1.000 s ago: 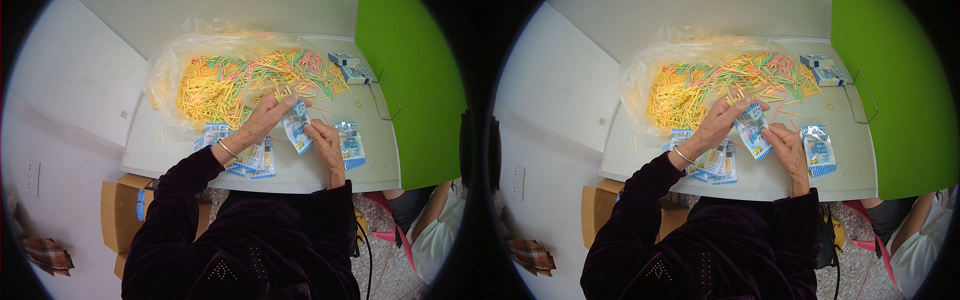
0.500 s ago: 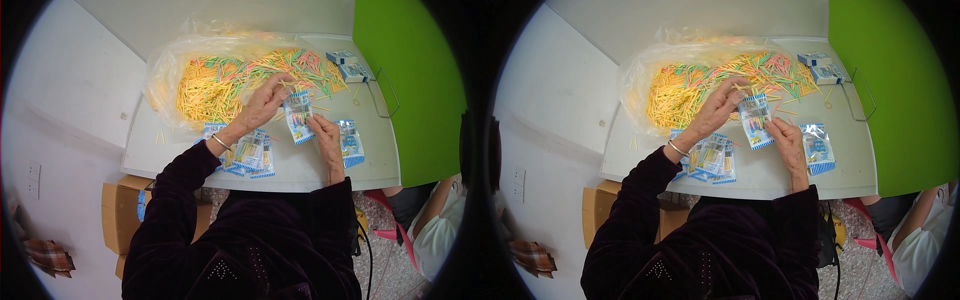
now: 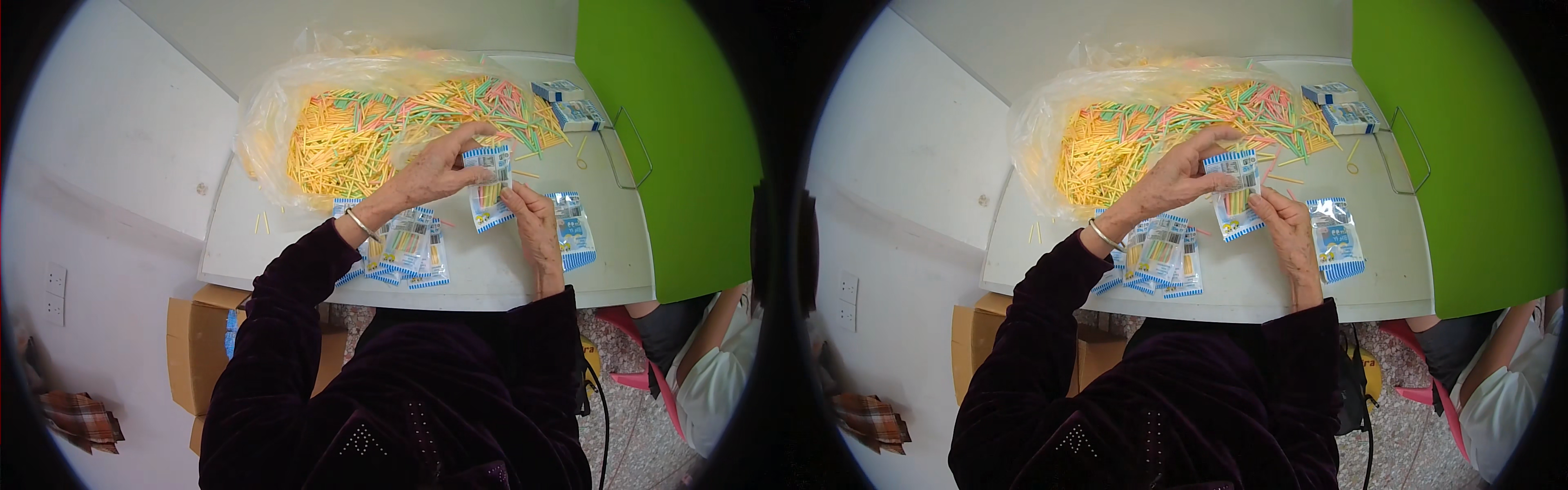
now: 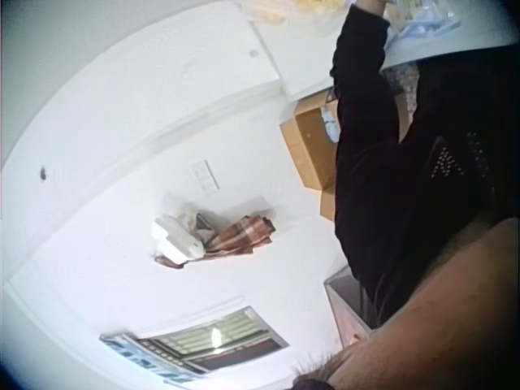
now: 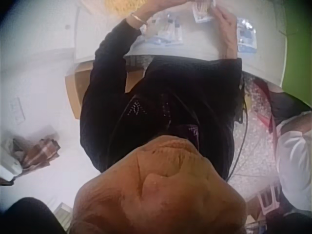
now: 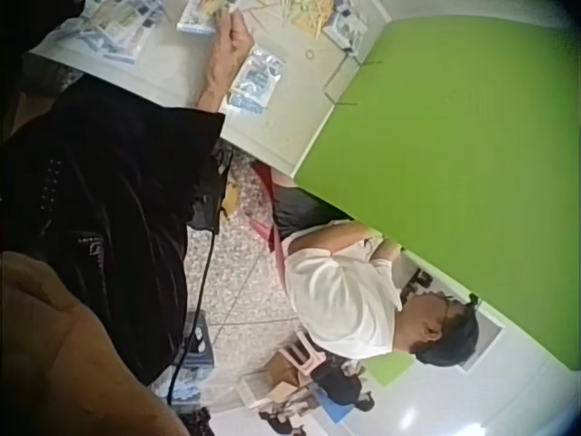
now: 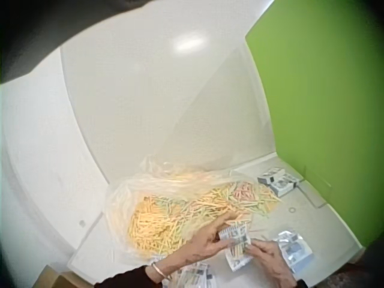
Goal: Packaging colorful plastic sticks into small transparent bags at a workbench.
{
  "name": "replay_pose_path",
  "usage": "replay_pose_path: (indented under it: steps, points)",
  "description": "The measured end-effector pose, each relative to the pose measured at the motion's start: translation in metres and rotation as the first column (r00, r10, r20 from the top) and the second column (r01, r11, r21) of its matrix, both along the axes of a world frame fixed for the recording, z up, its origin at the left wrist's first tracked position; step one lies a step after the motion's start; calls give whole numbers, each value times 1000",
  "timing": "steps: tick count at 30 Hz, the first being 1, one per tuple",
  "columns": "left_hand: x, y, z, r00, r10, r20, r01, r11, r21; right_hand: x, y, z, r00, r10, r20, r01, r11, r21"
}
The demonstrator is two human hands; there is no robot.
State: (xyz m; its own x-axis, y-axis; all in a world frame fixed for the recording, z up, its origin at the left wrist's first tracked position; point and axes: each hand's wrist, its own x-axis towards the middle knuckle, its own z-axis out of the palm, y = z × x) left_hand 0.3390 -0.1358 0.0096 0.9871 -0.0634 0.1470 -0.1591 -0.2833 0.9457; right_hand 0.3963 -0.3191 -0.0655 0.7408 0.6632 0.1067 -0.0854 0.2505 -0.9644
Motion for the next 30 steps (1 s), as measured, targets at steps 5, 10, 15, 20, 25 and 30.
replay_pose_path:
  steps: [5, 10, 15, 20, 25, 30]
  points:
    - [2, 4, -4, 999, -18, 26, 12, 975, 223, -5, 4, 8, 997, 37, -70, -30, 995, 91]
    - [3, -4, 1, 993, -45, 111, 22, 979, 202, 1, 1, 2, 992, 127, -18, -128, 988, -84]
    - [7, -4, 2, 998, -35, 56, 18, 962, 273, -1, 4, 0, 994, 105, -29, -106, 994, -35]
    - [5, -12, 6, 991, -31, 128, 0, 972, 234, 1, 1, 0, 990, 131, -45, -135, 985, -104]
    - [10, -5, 3, 995, -66, 72, 32, 917, 397, -3, 3, 4, 988, 115, -98, -121, 991, -57]
    - [15, -2, -3, 989, -122, 80, 93, 951, 295, -2, 1, 3, 982, 138, -132, -152, 983, -104]
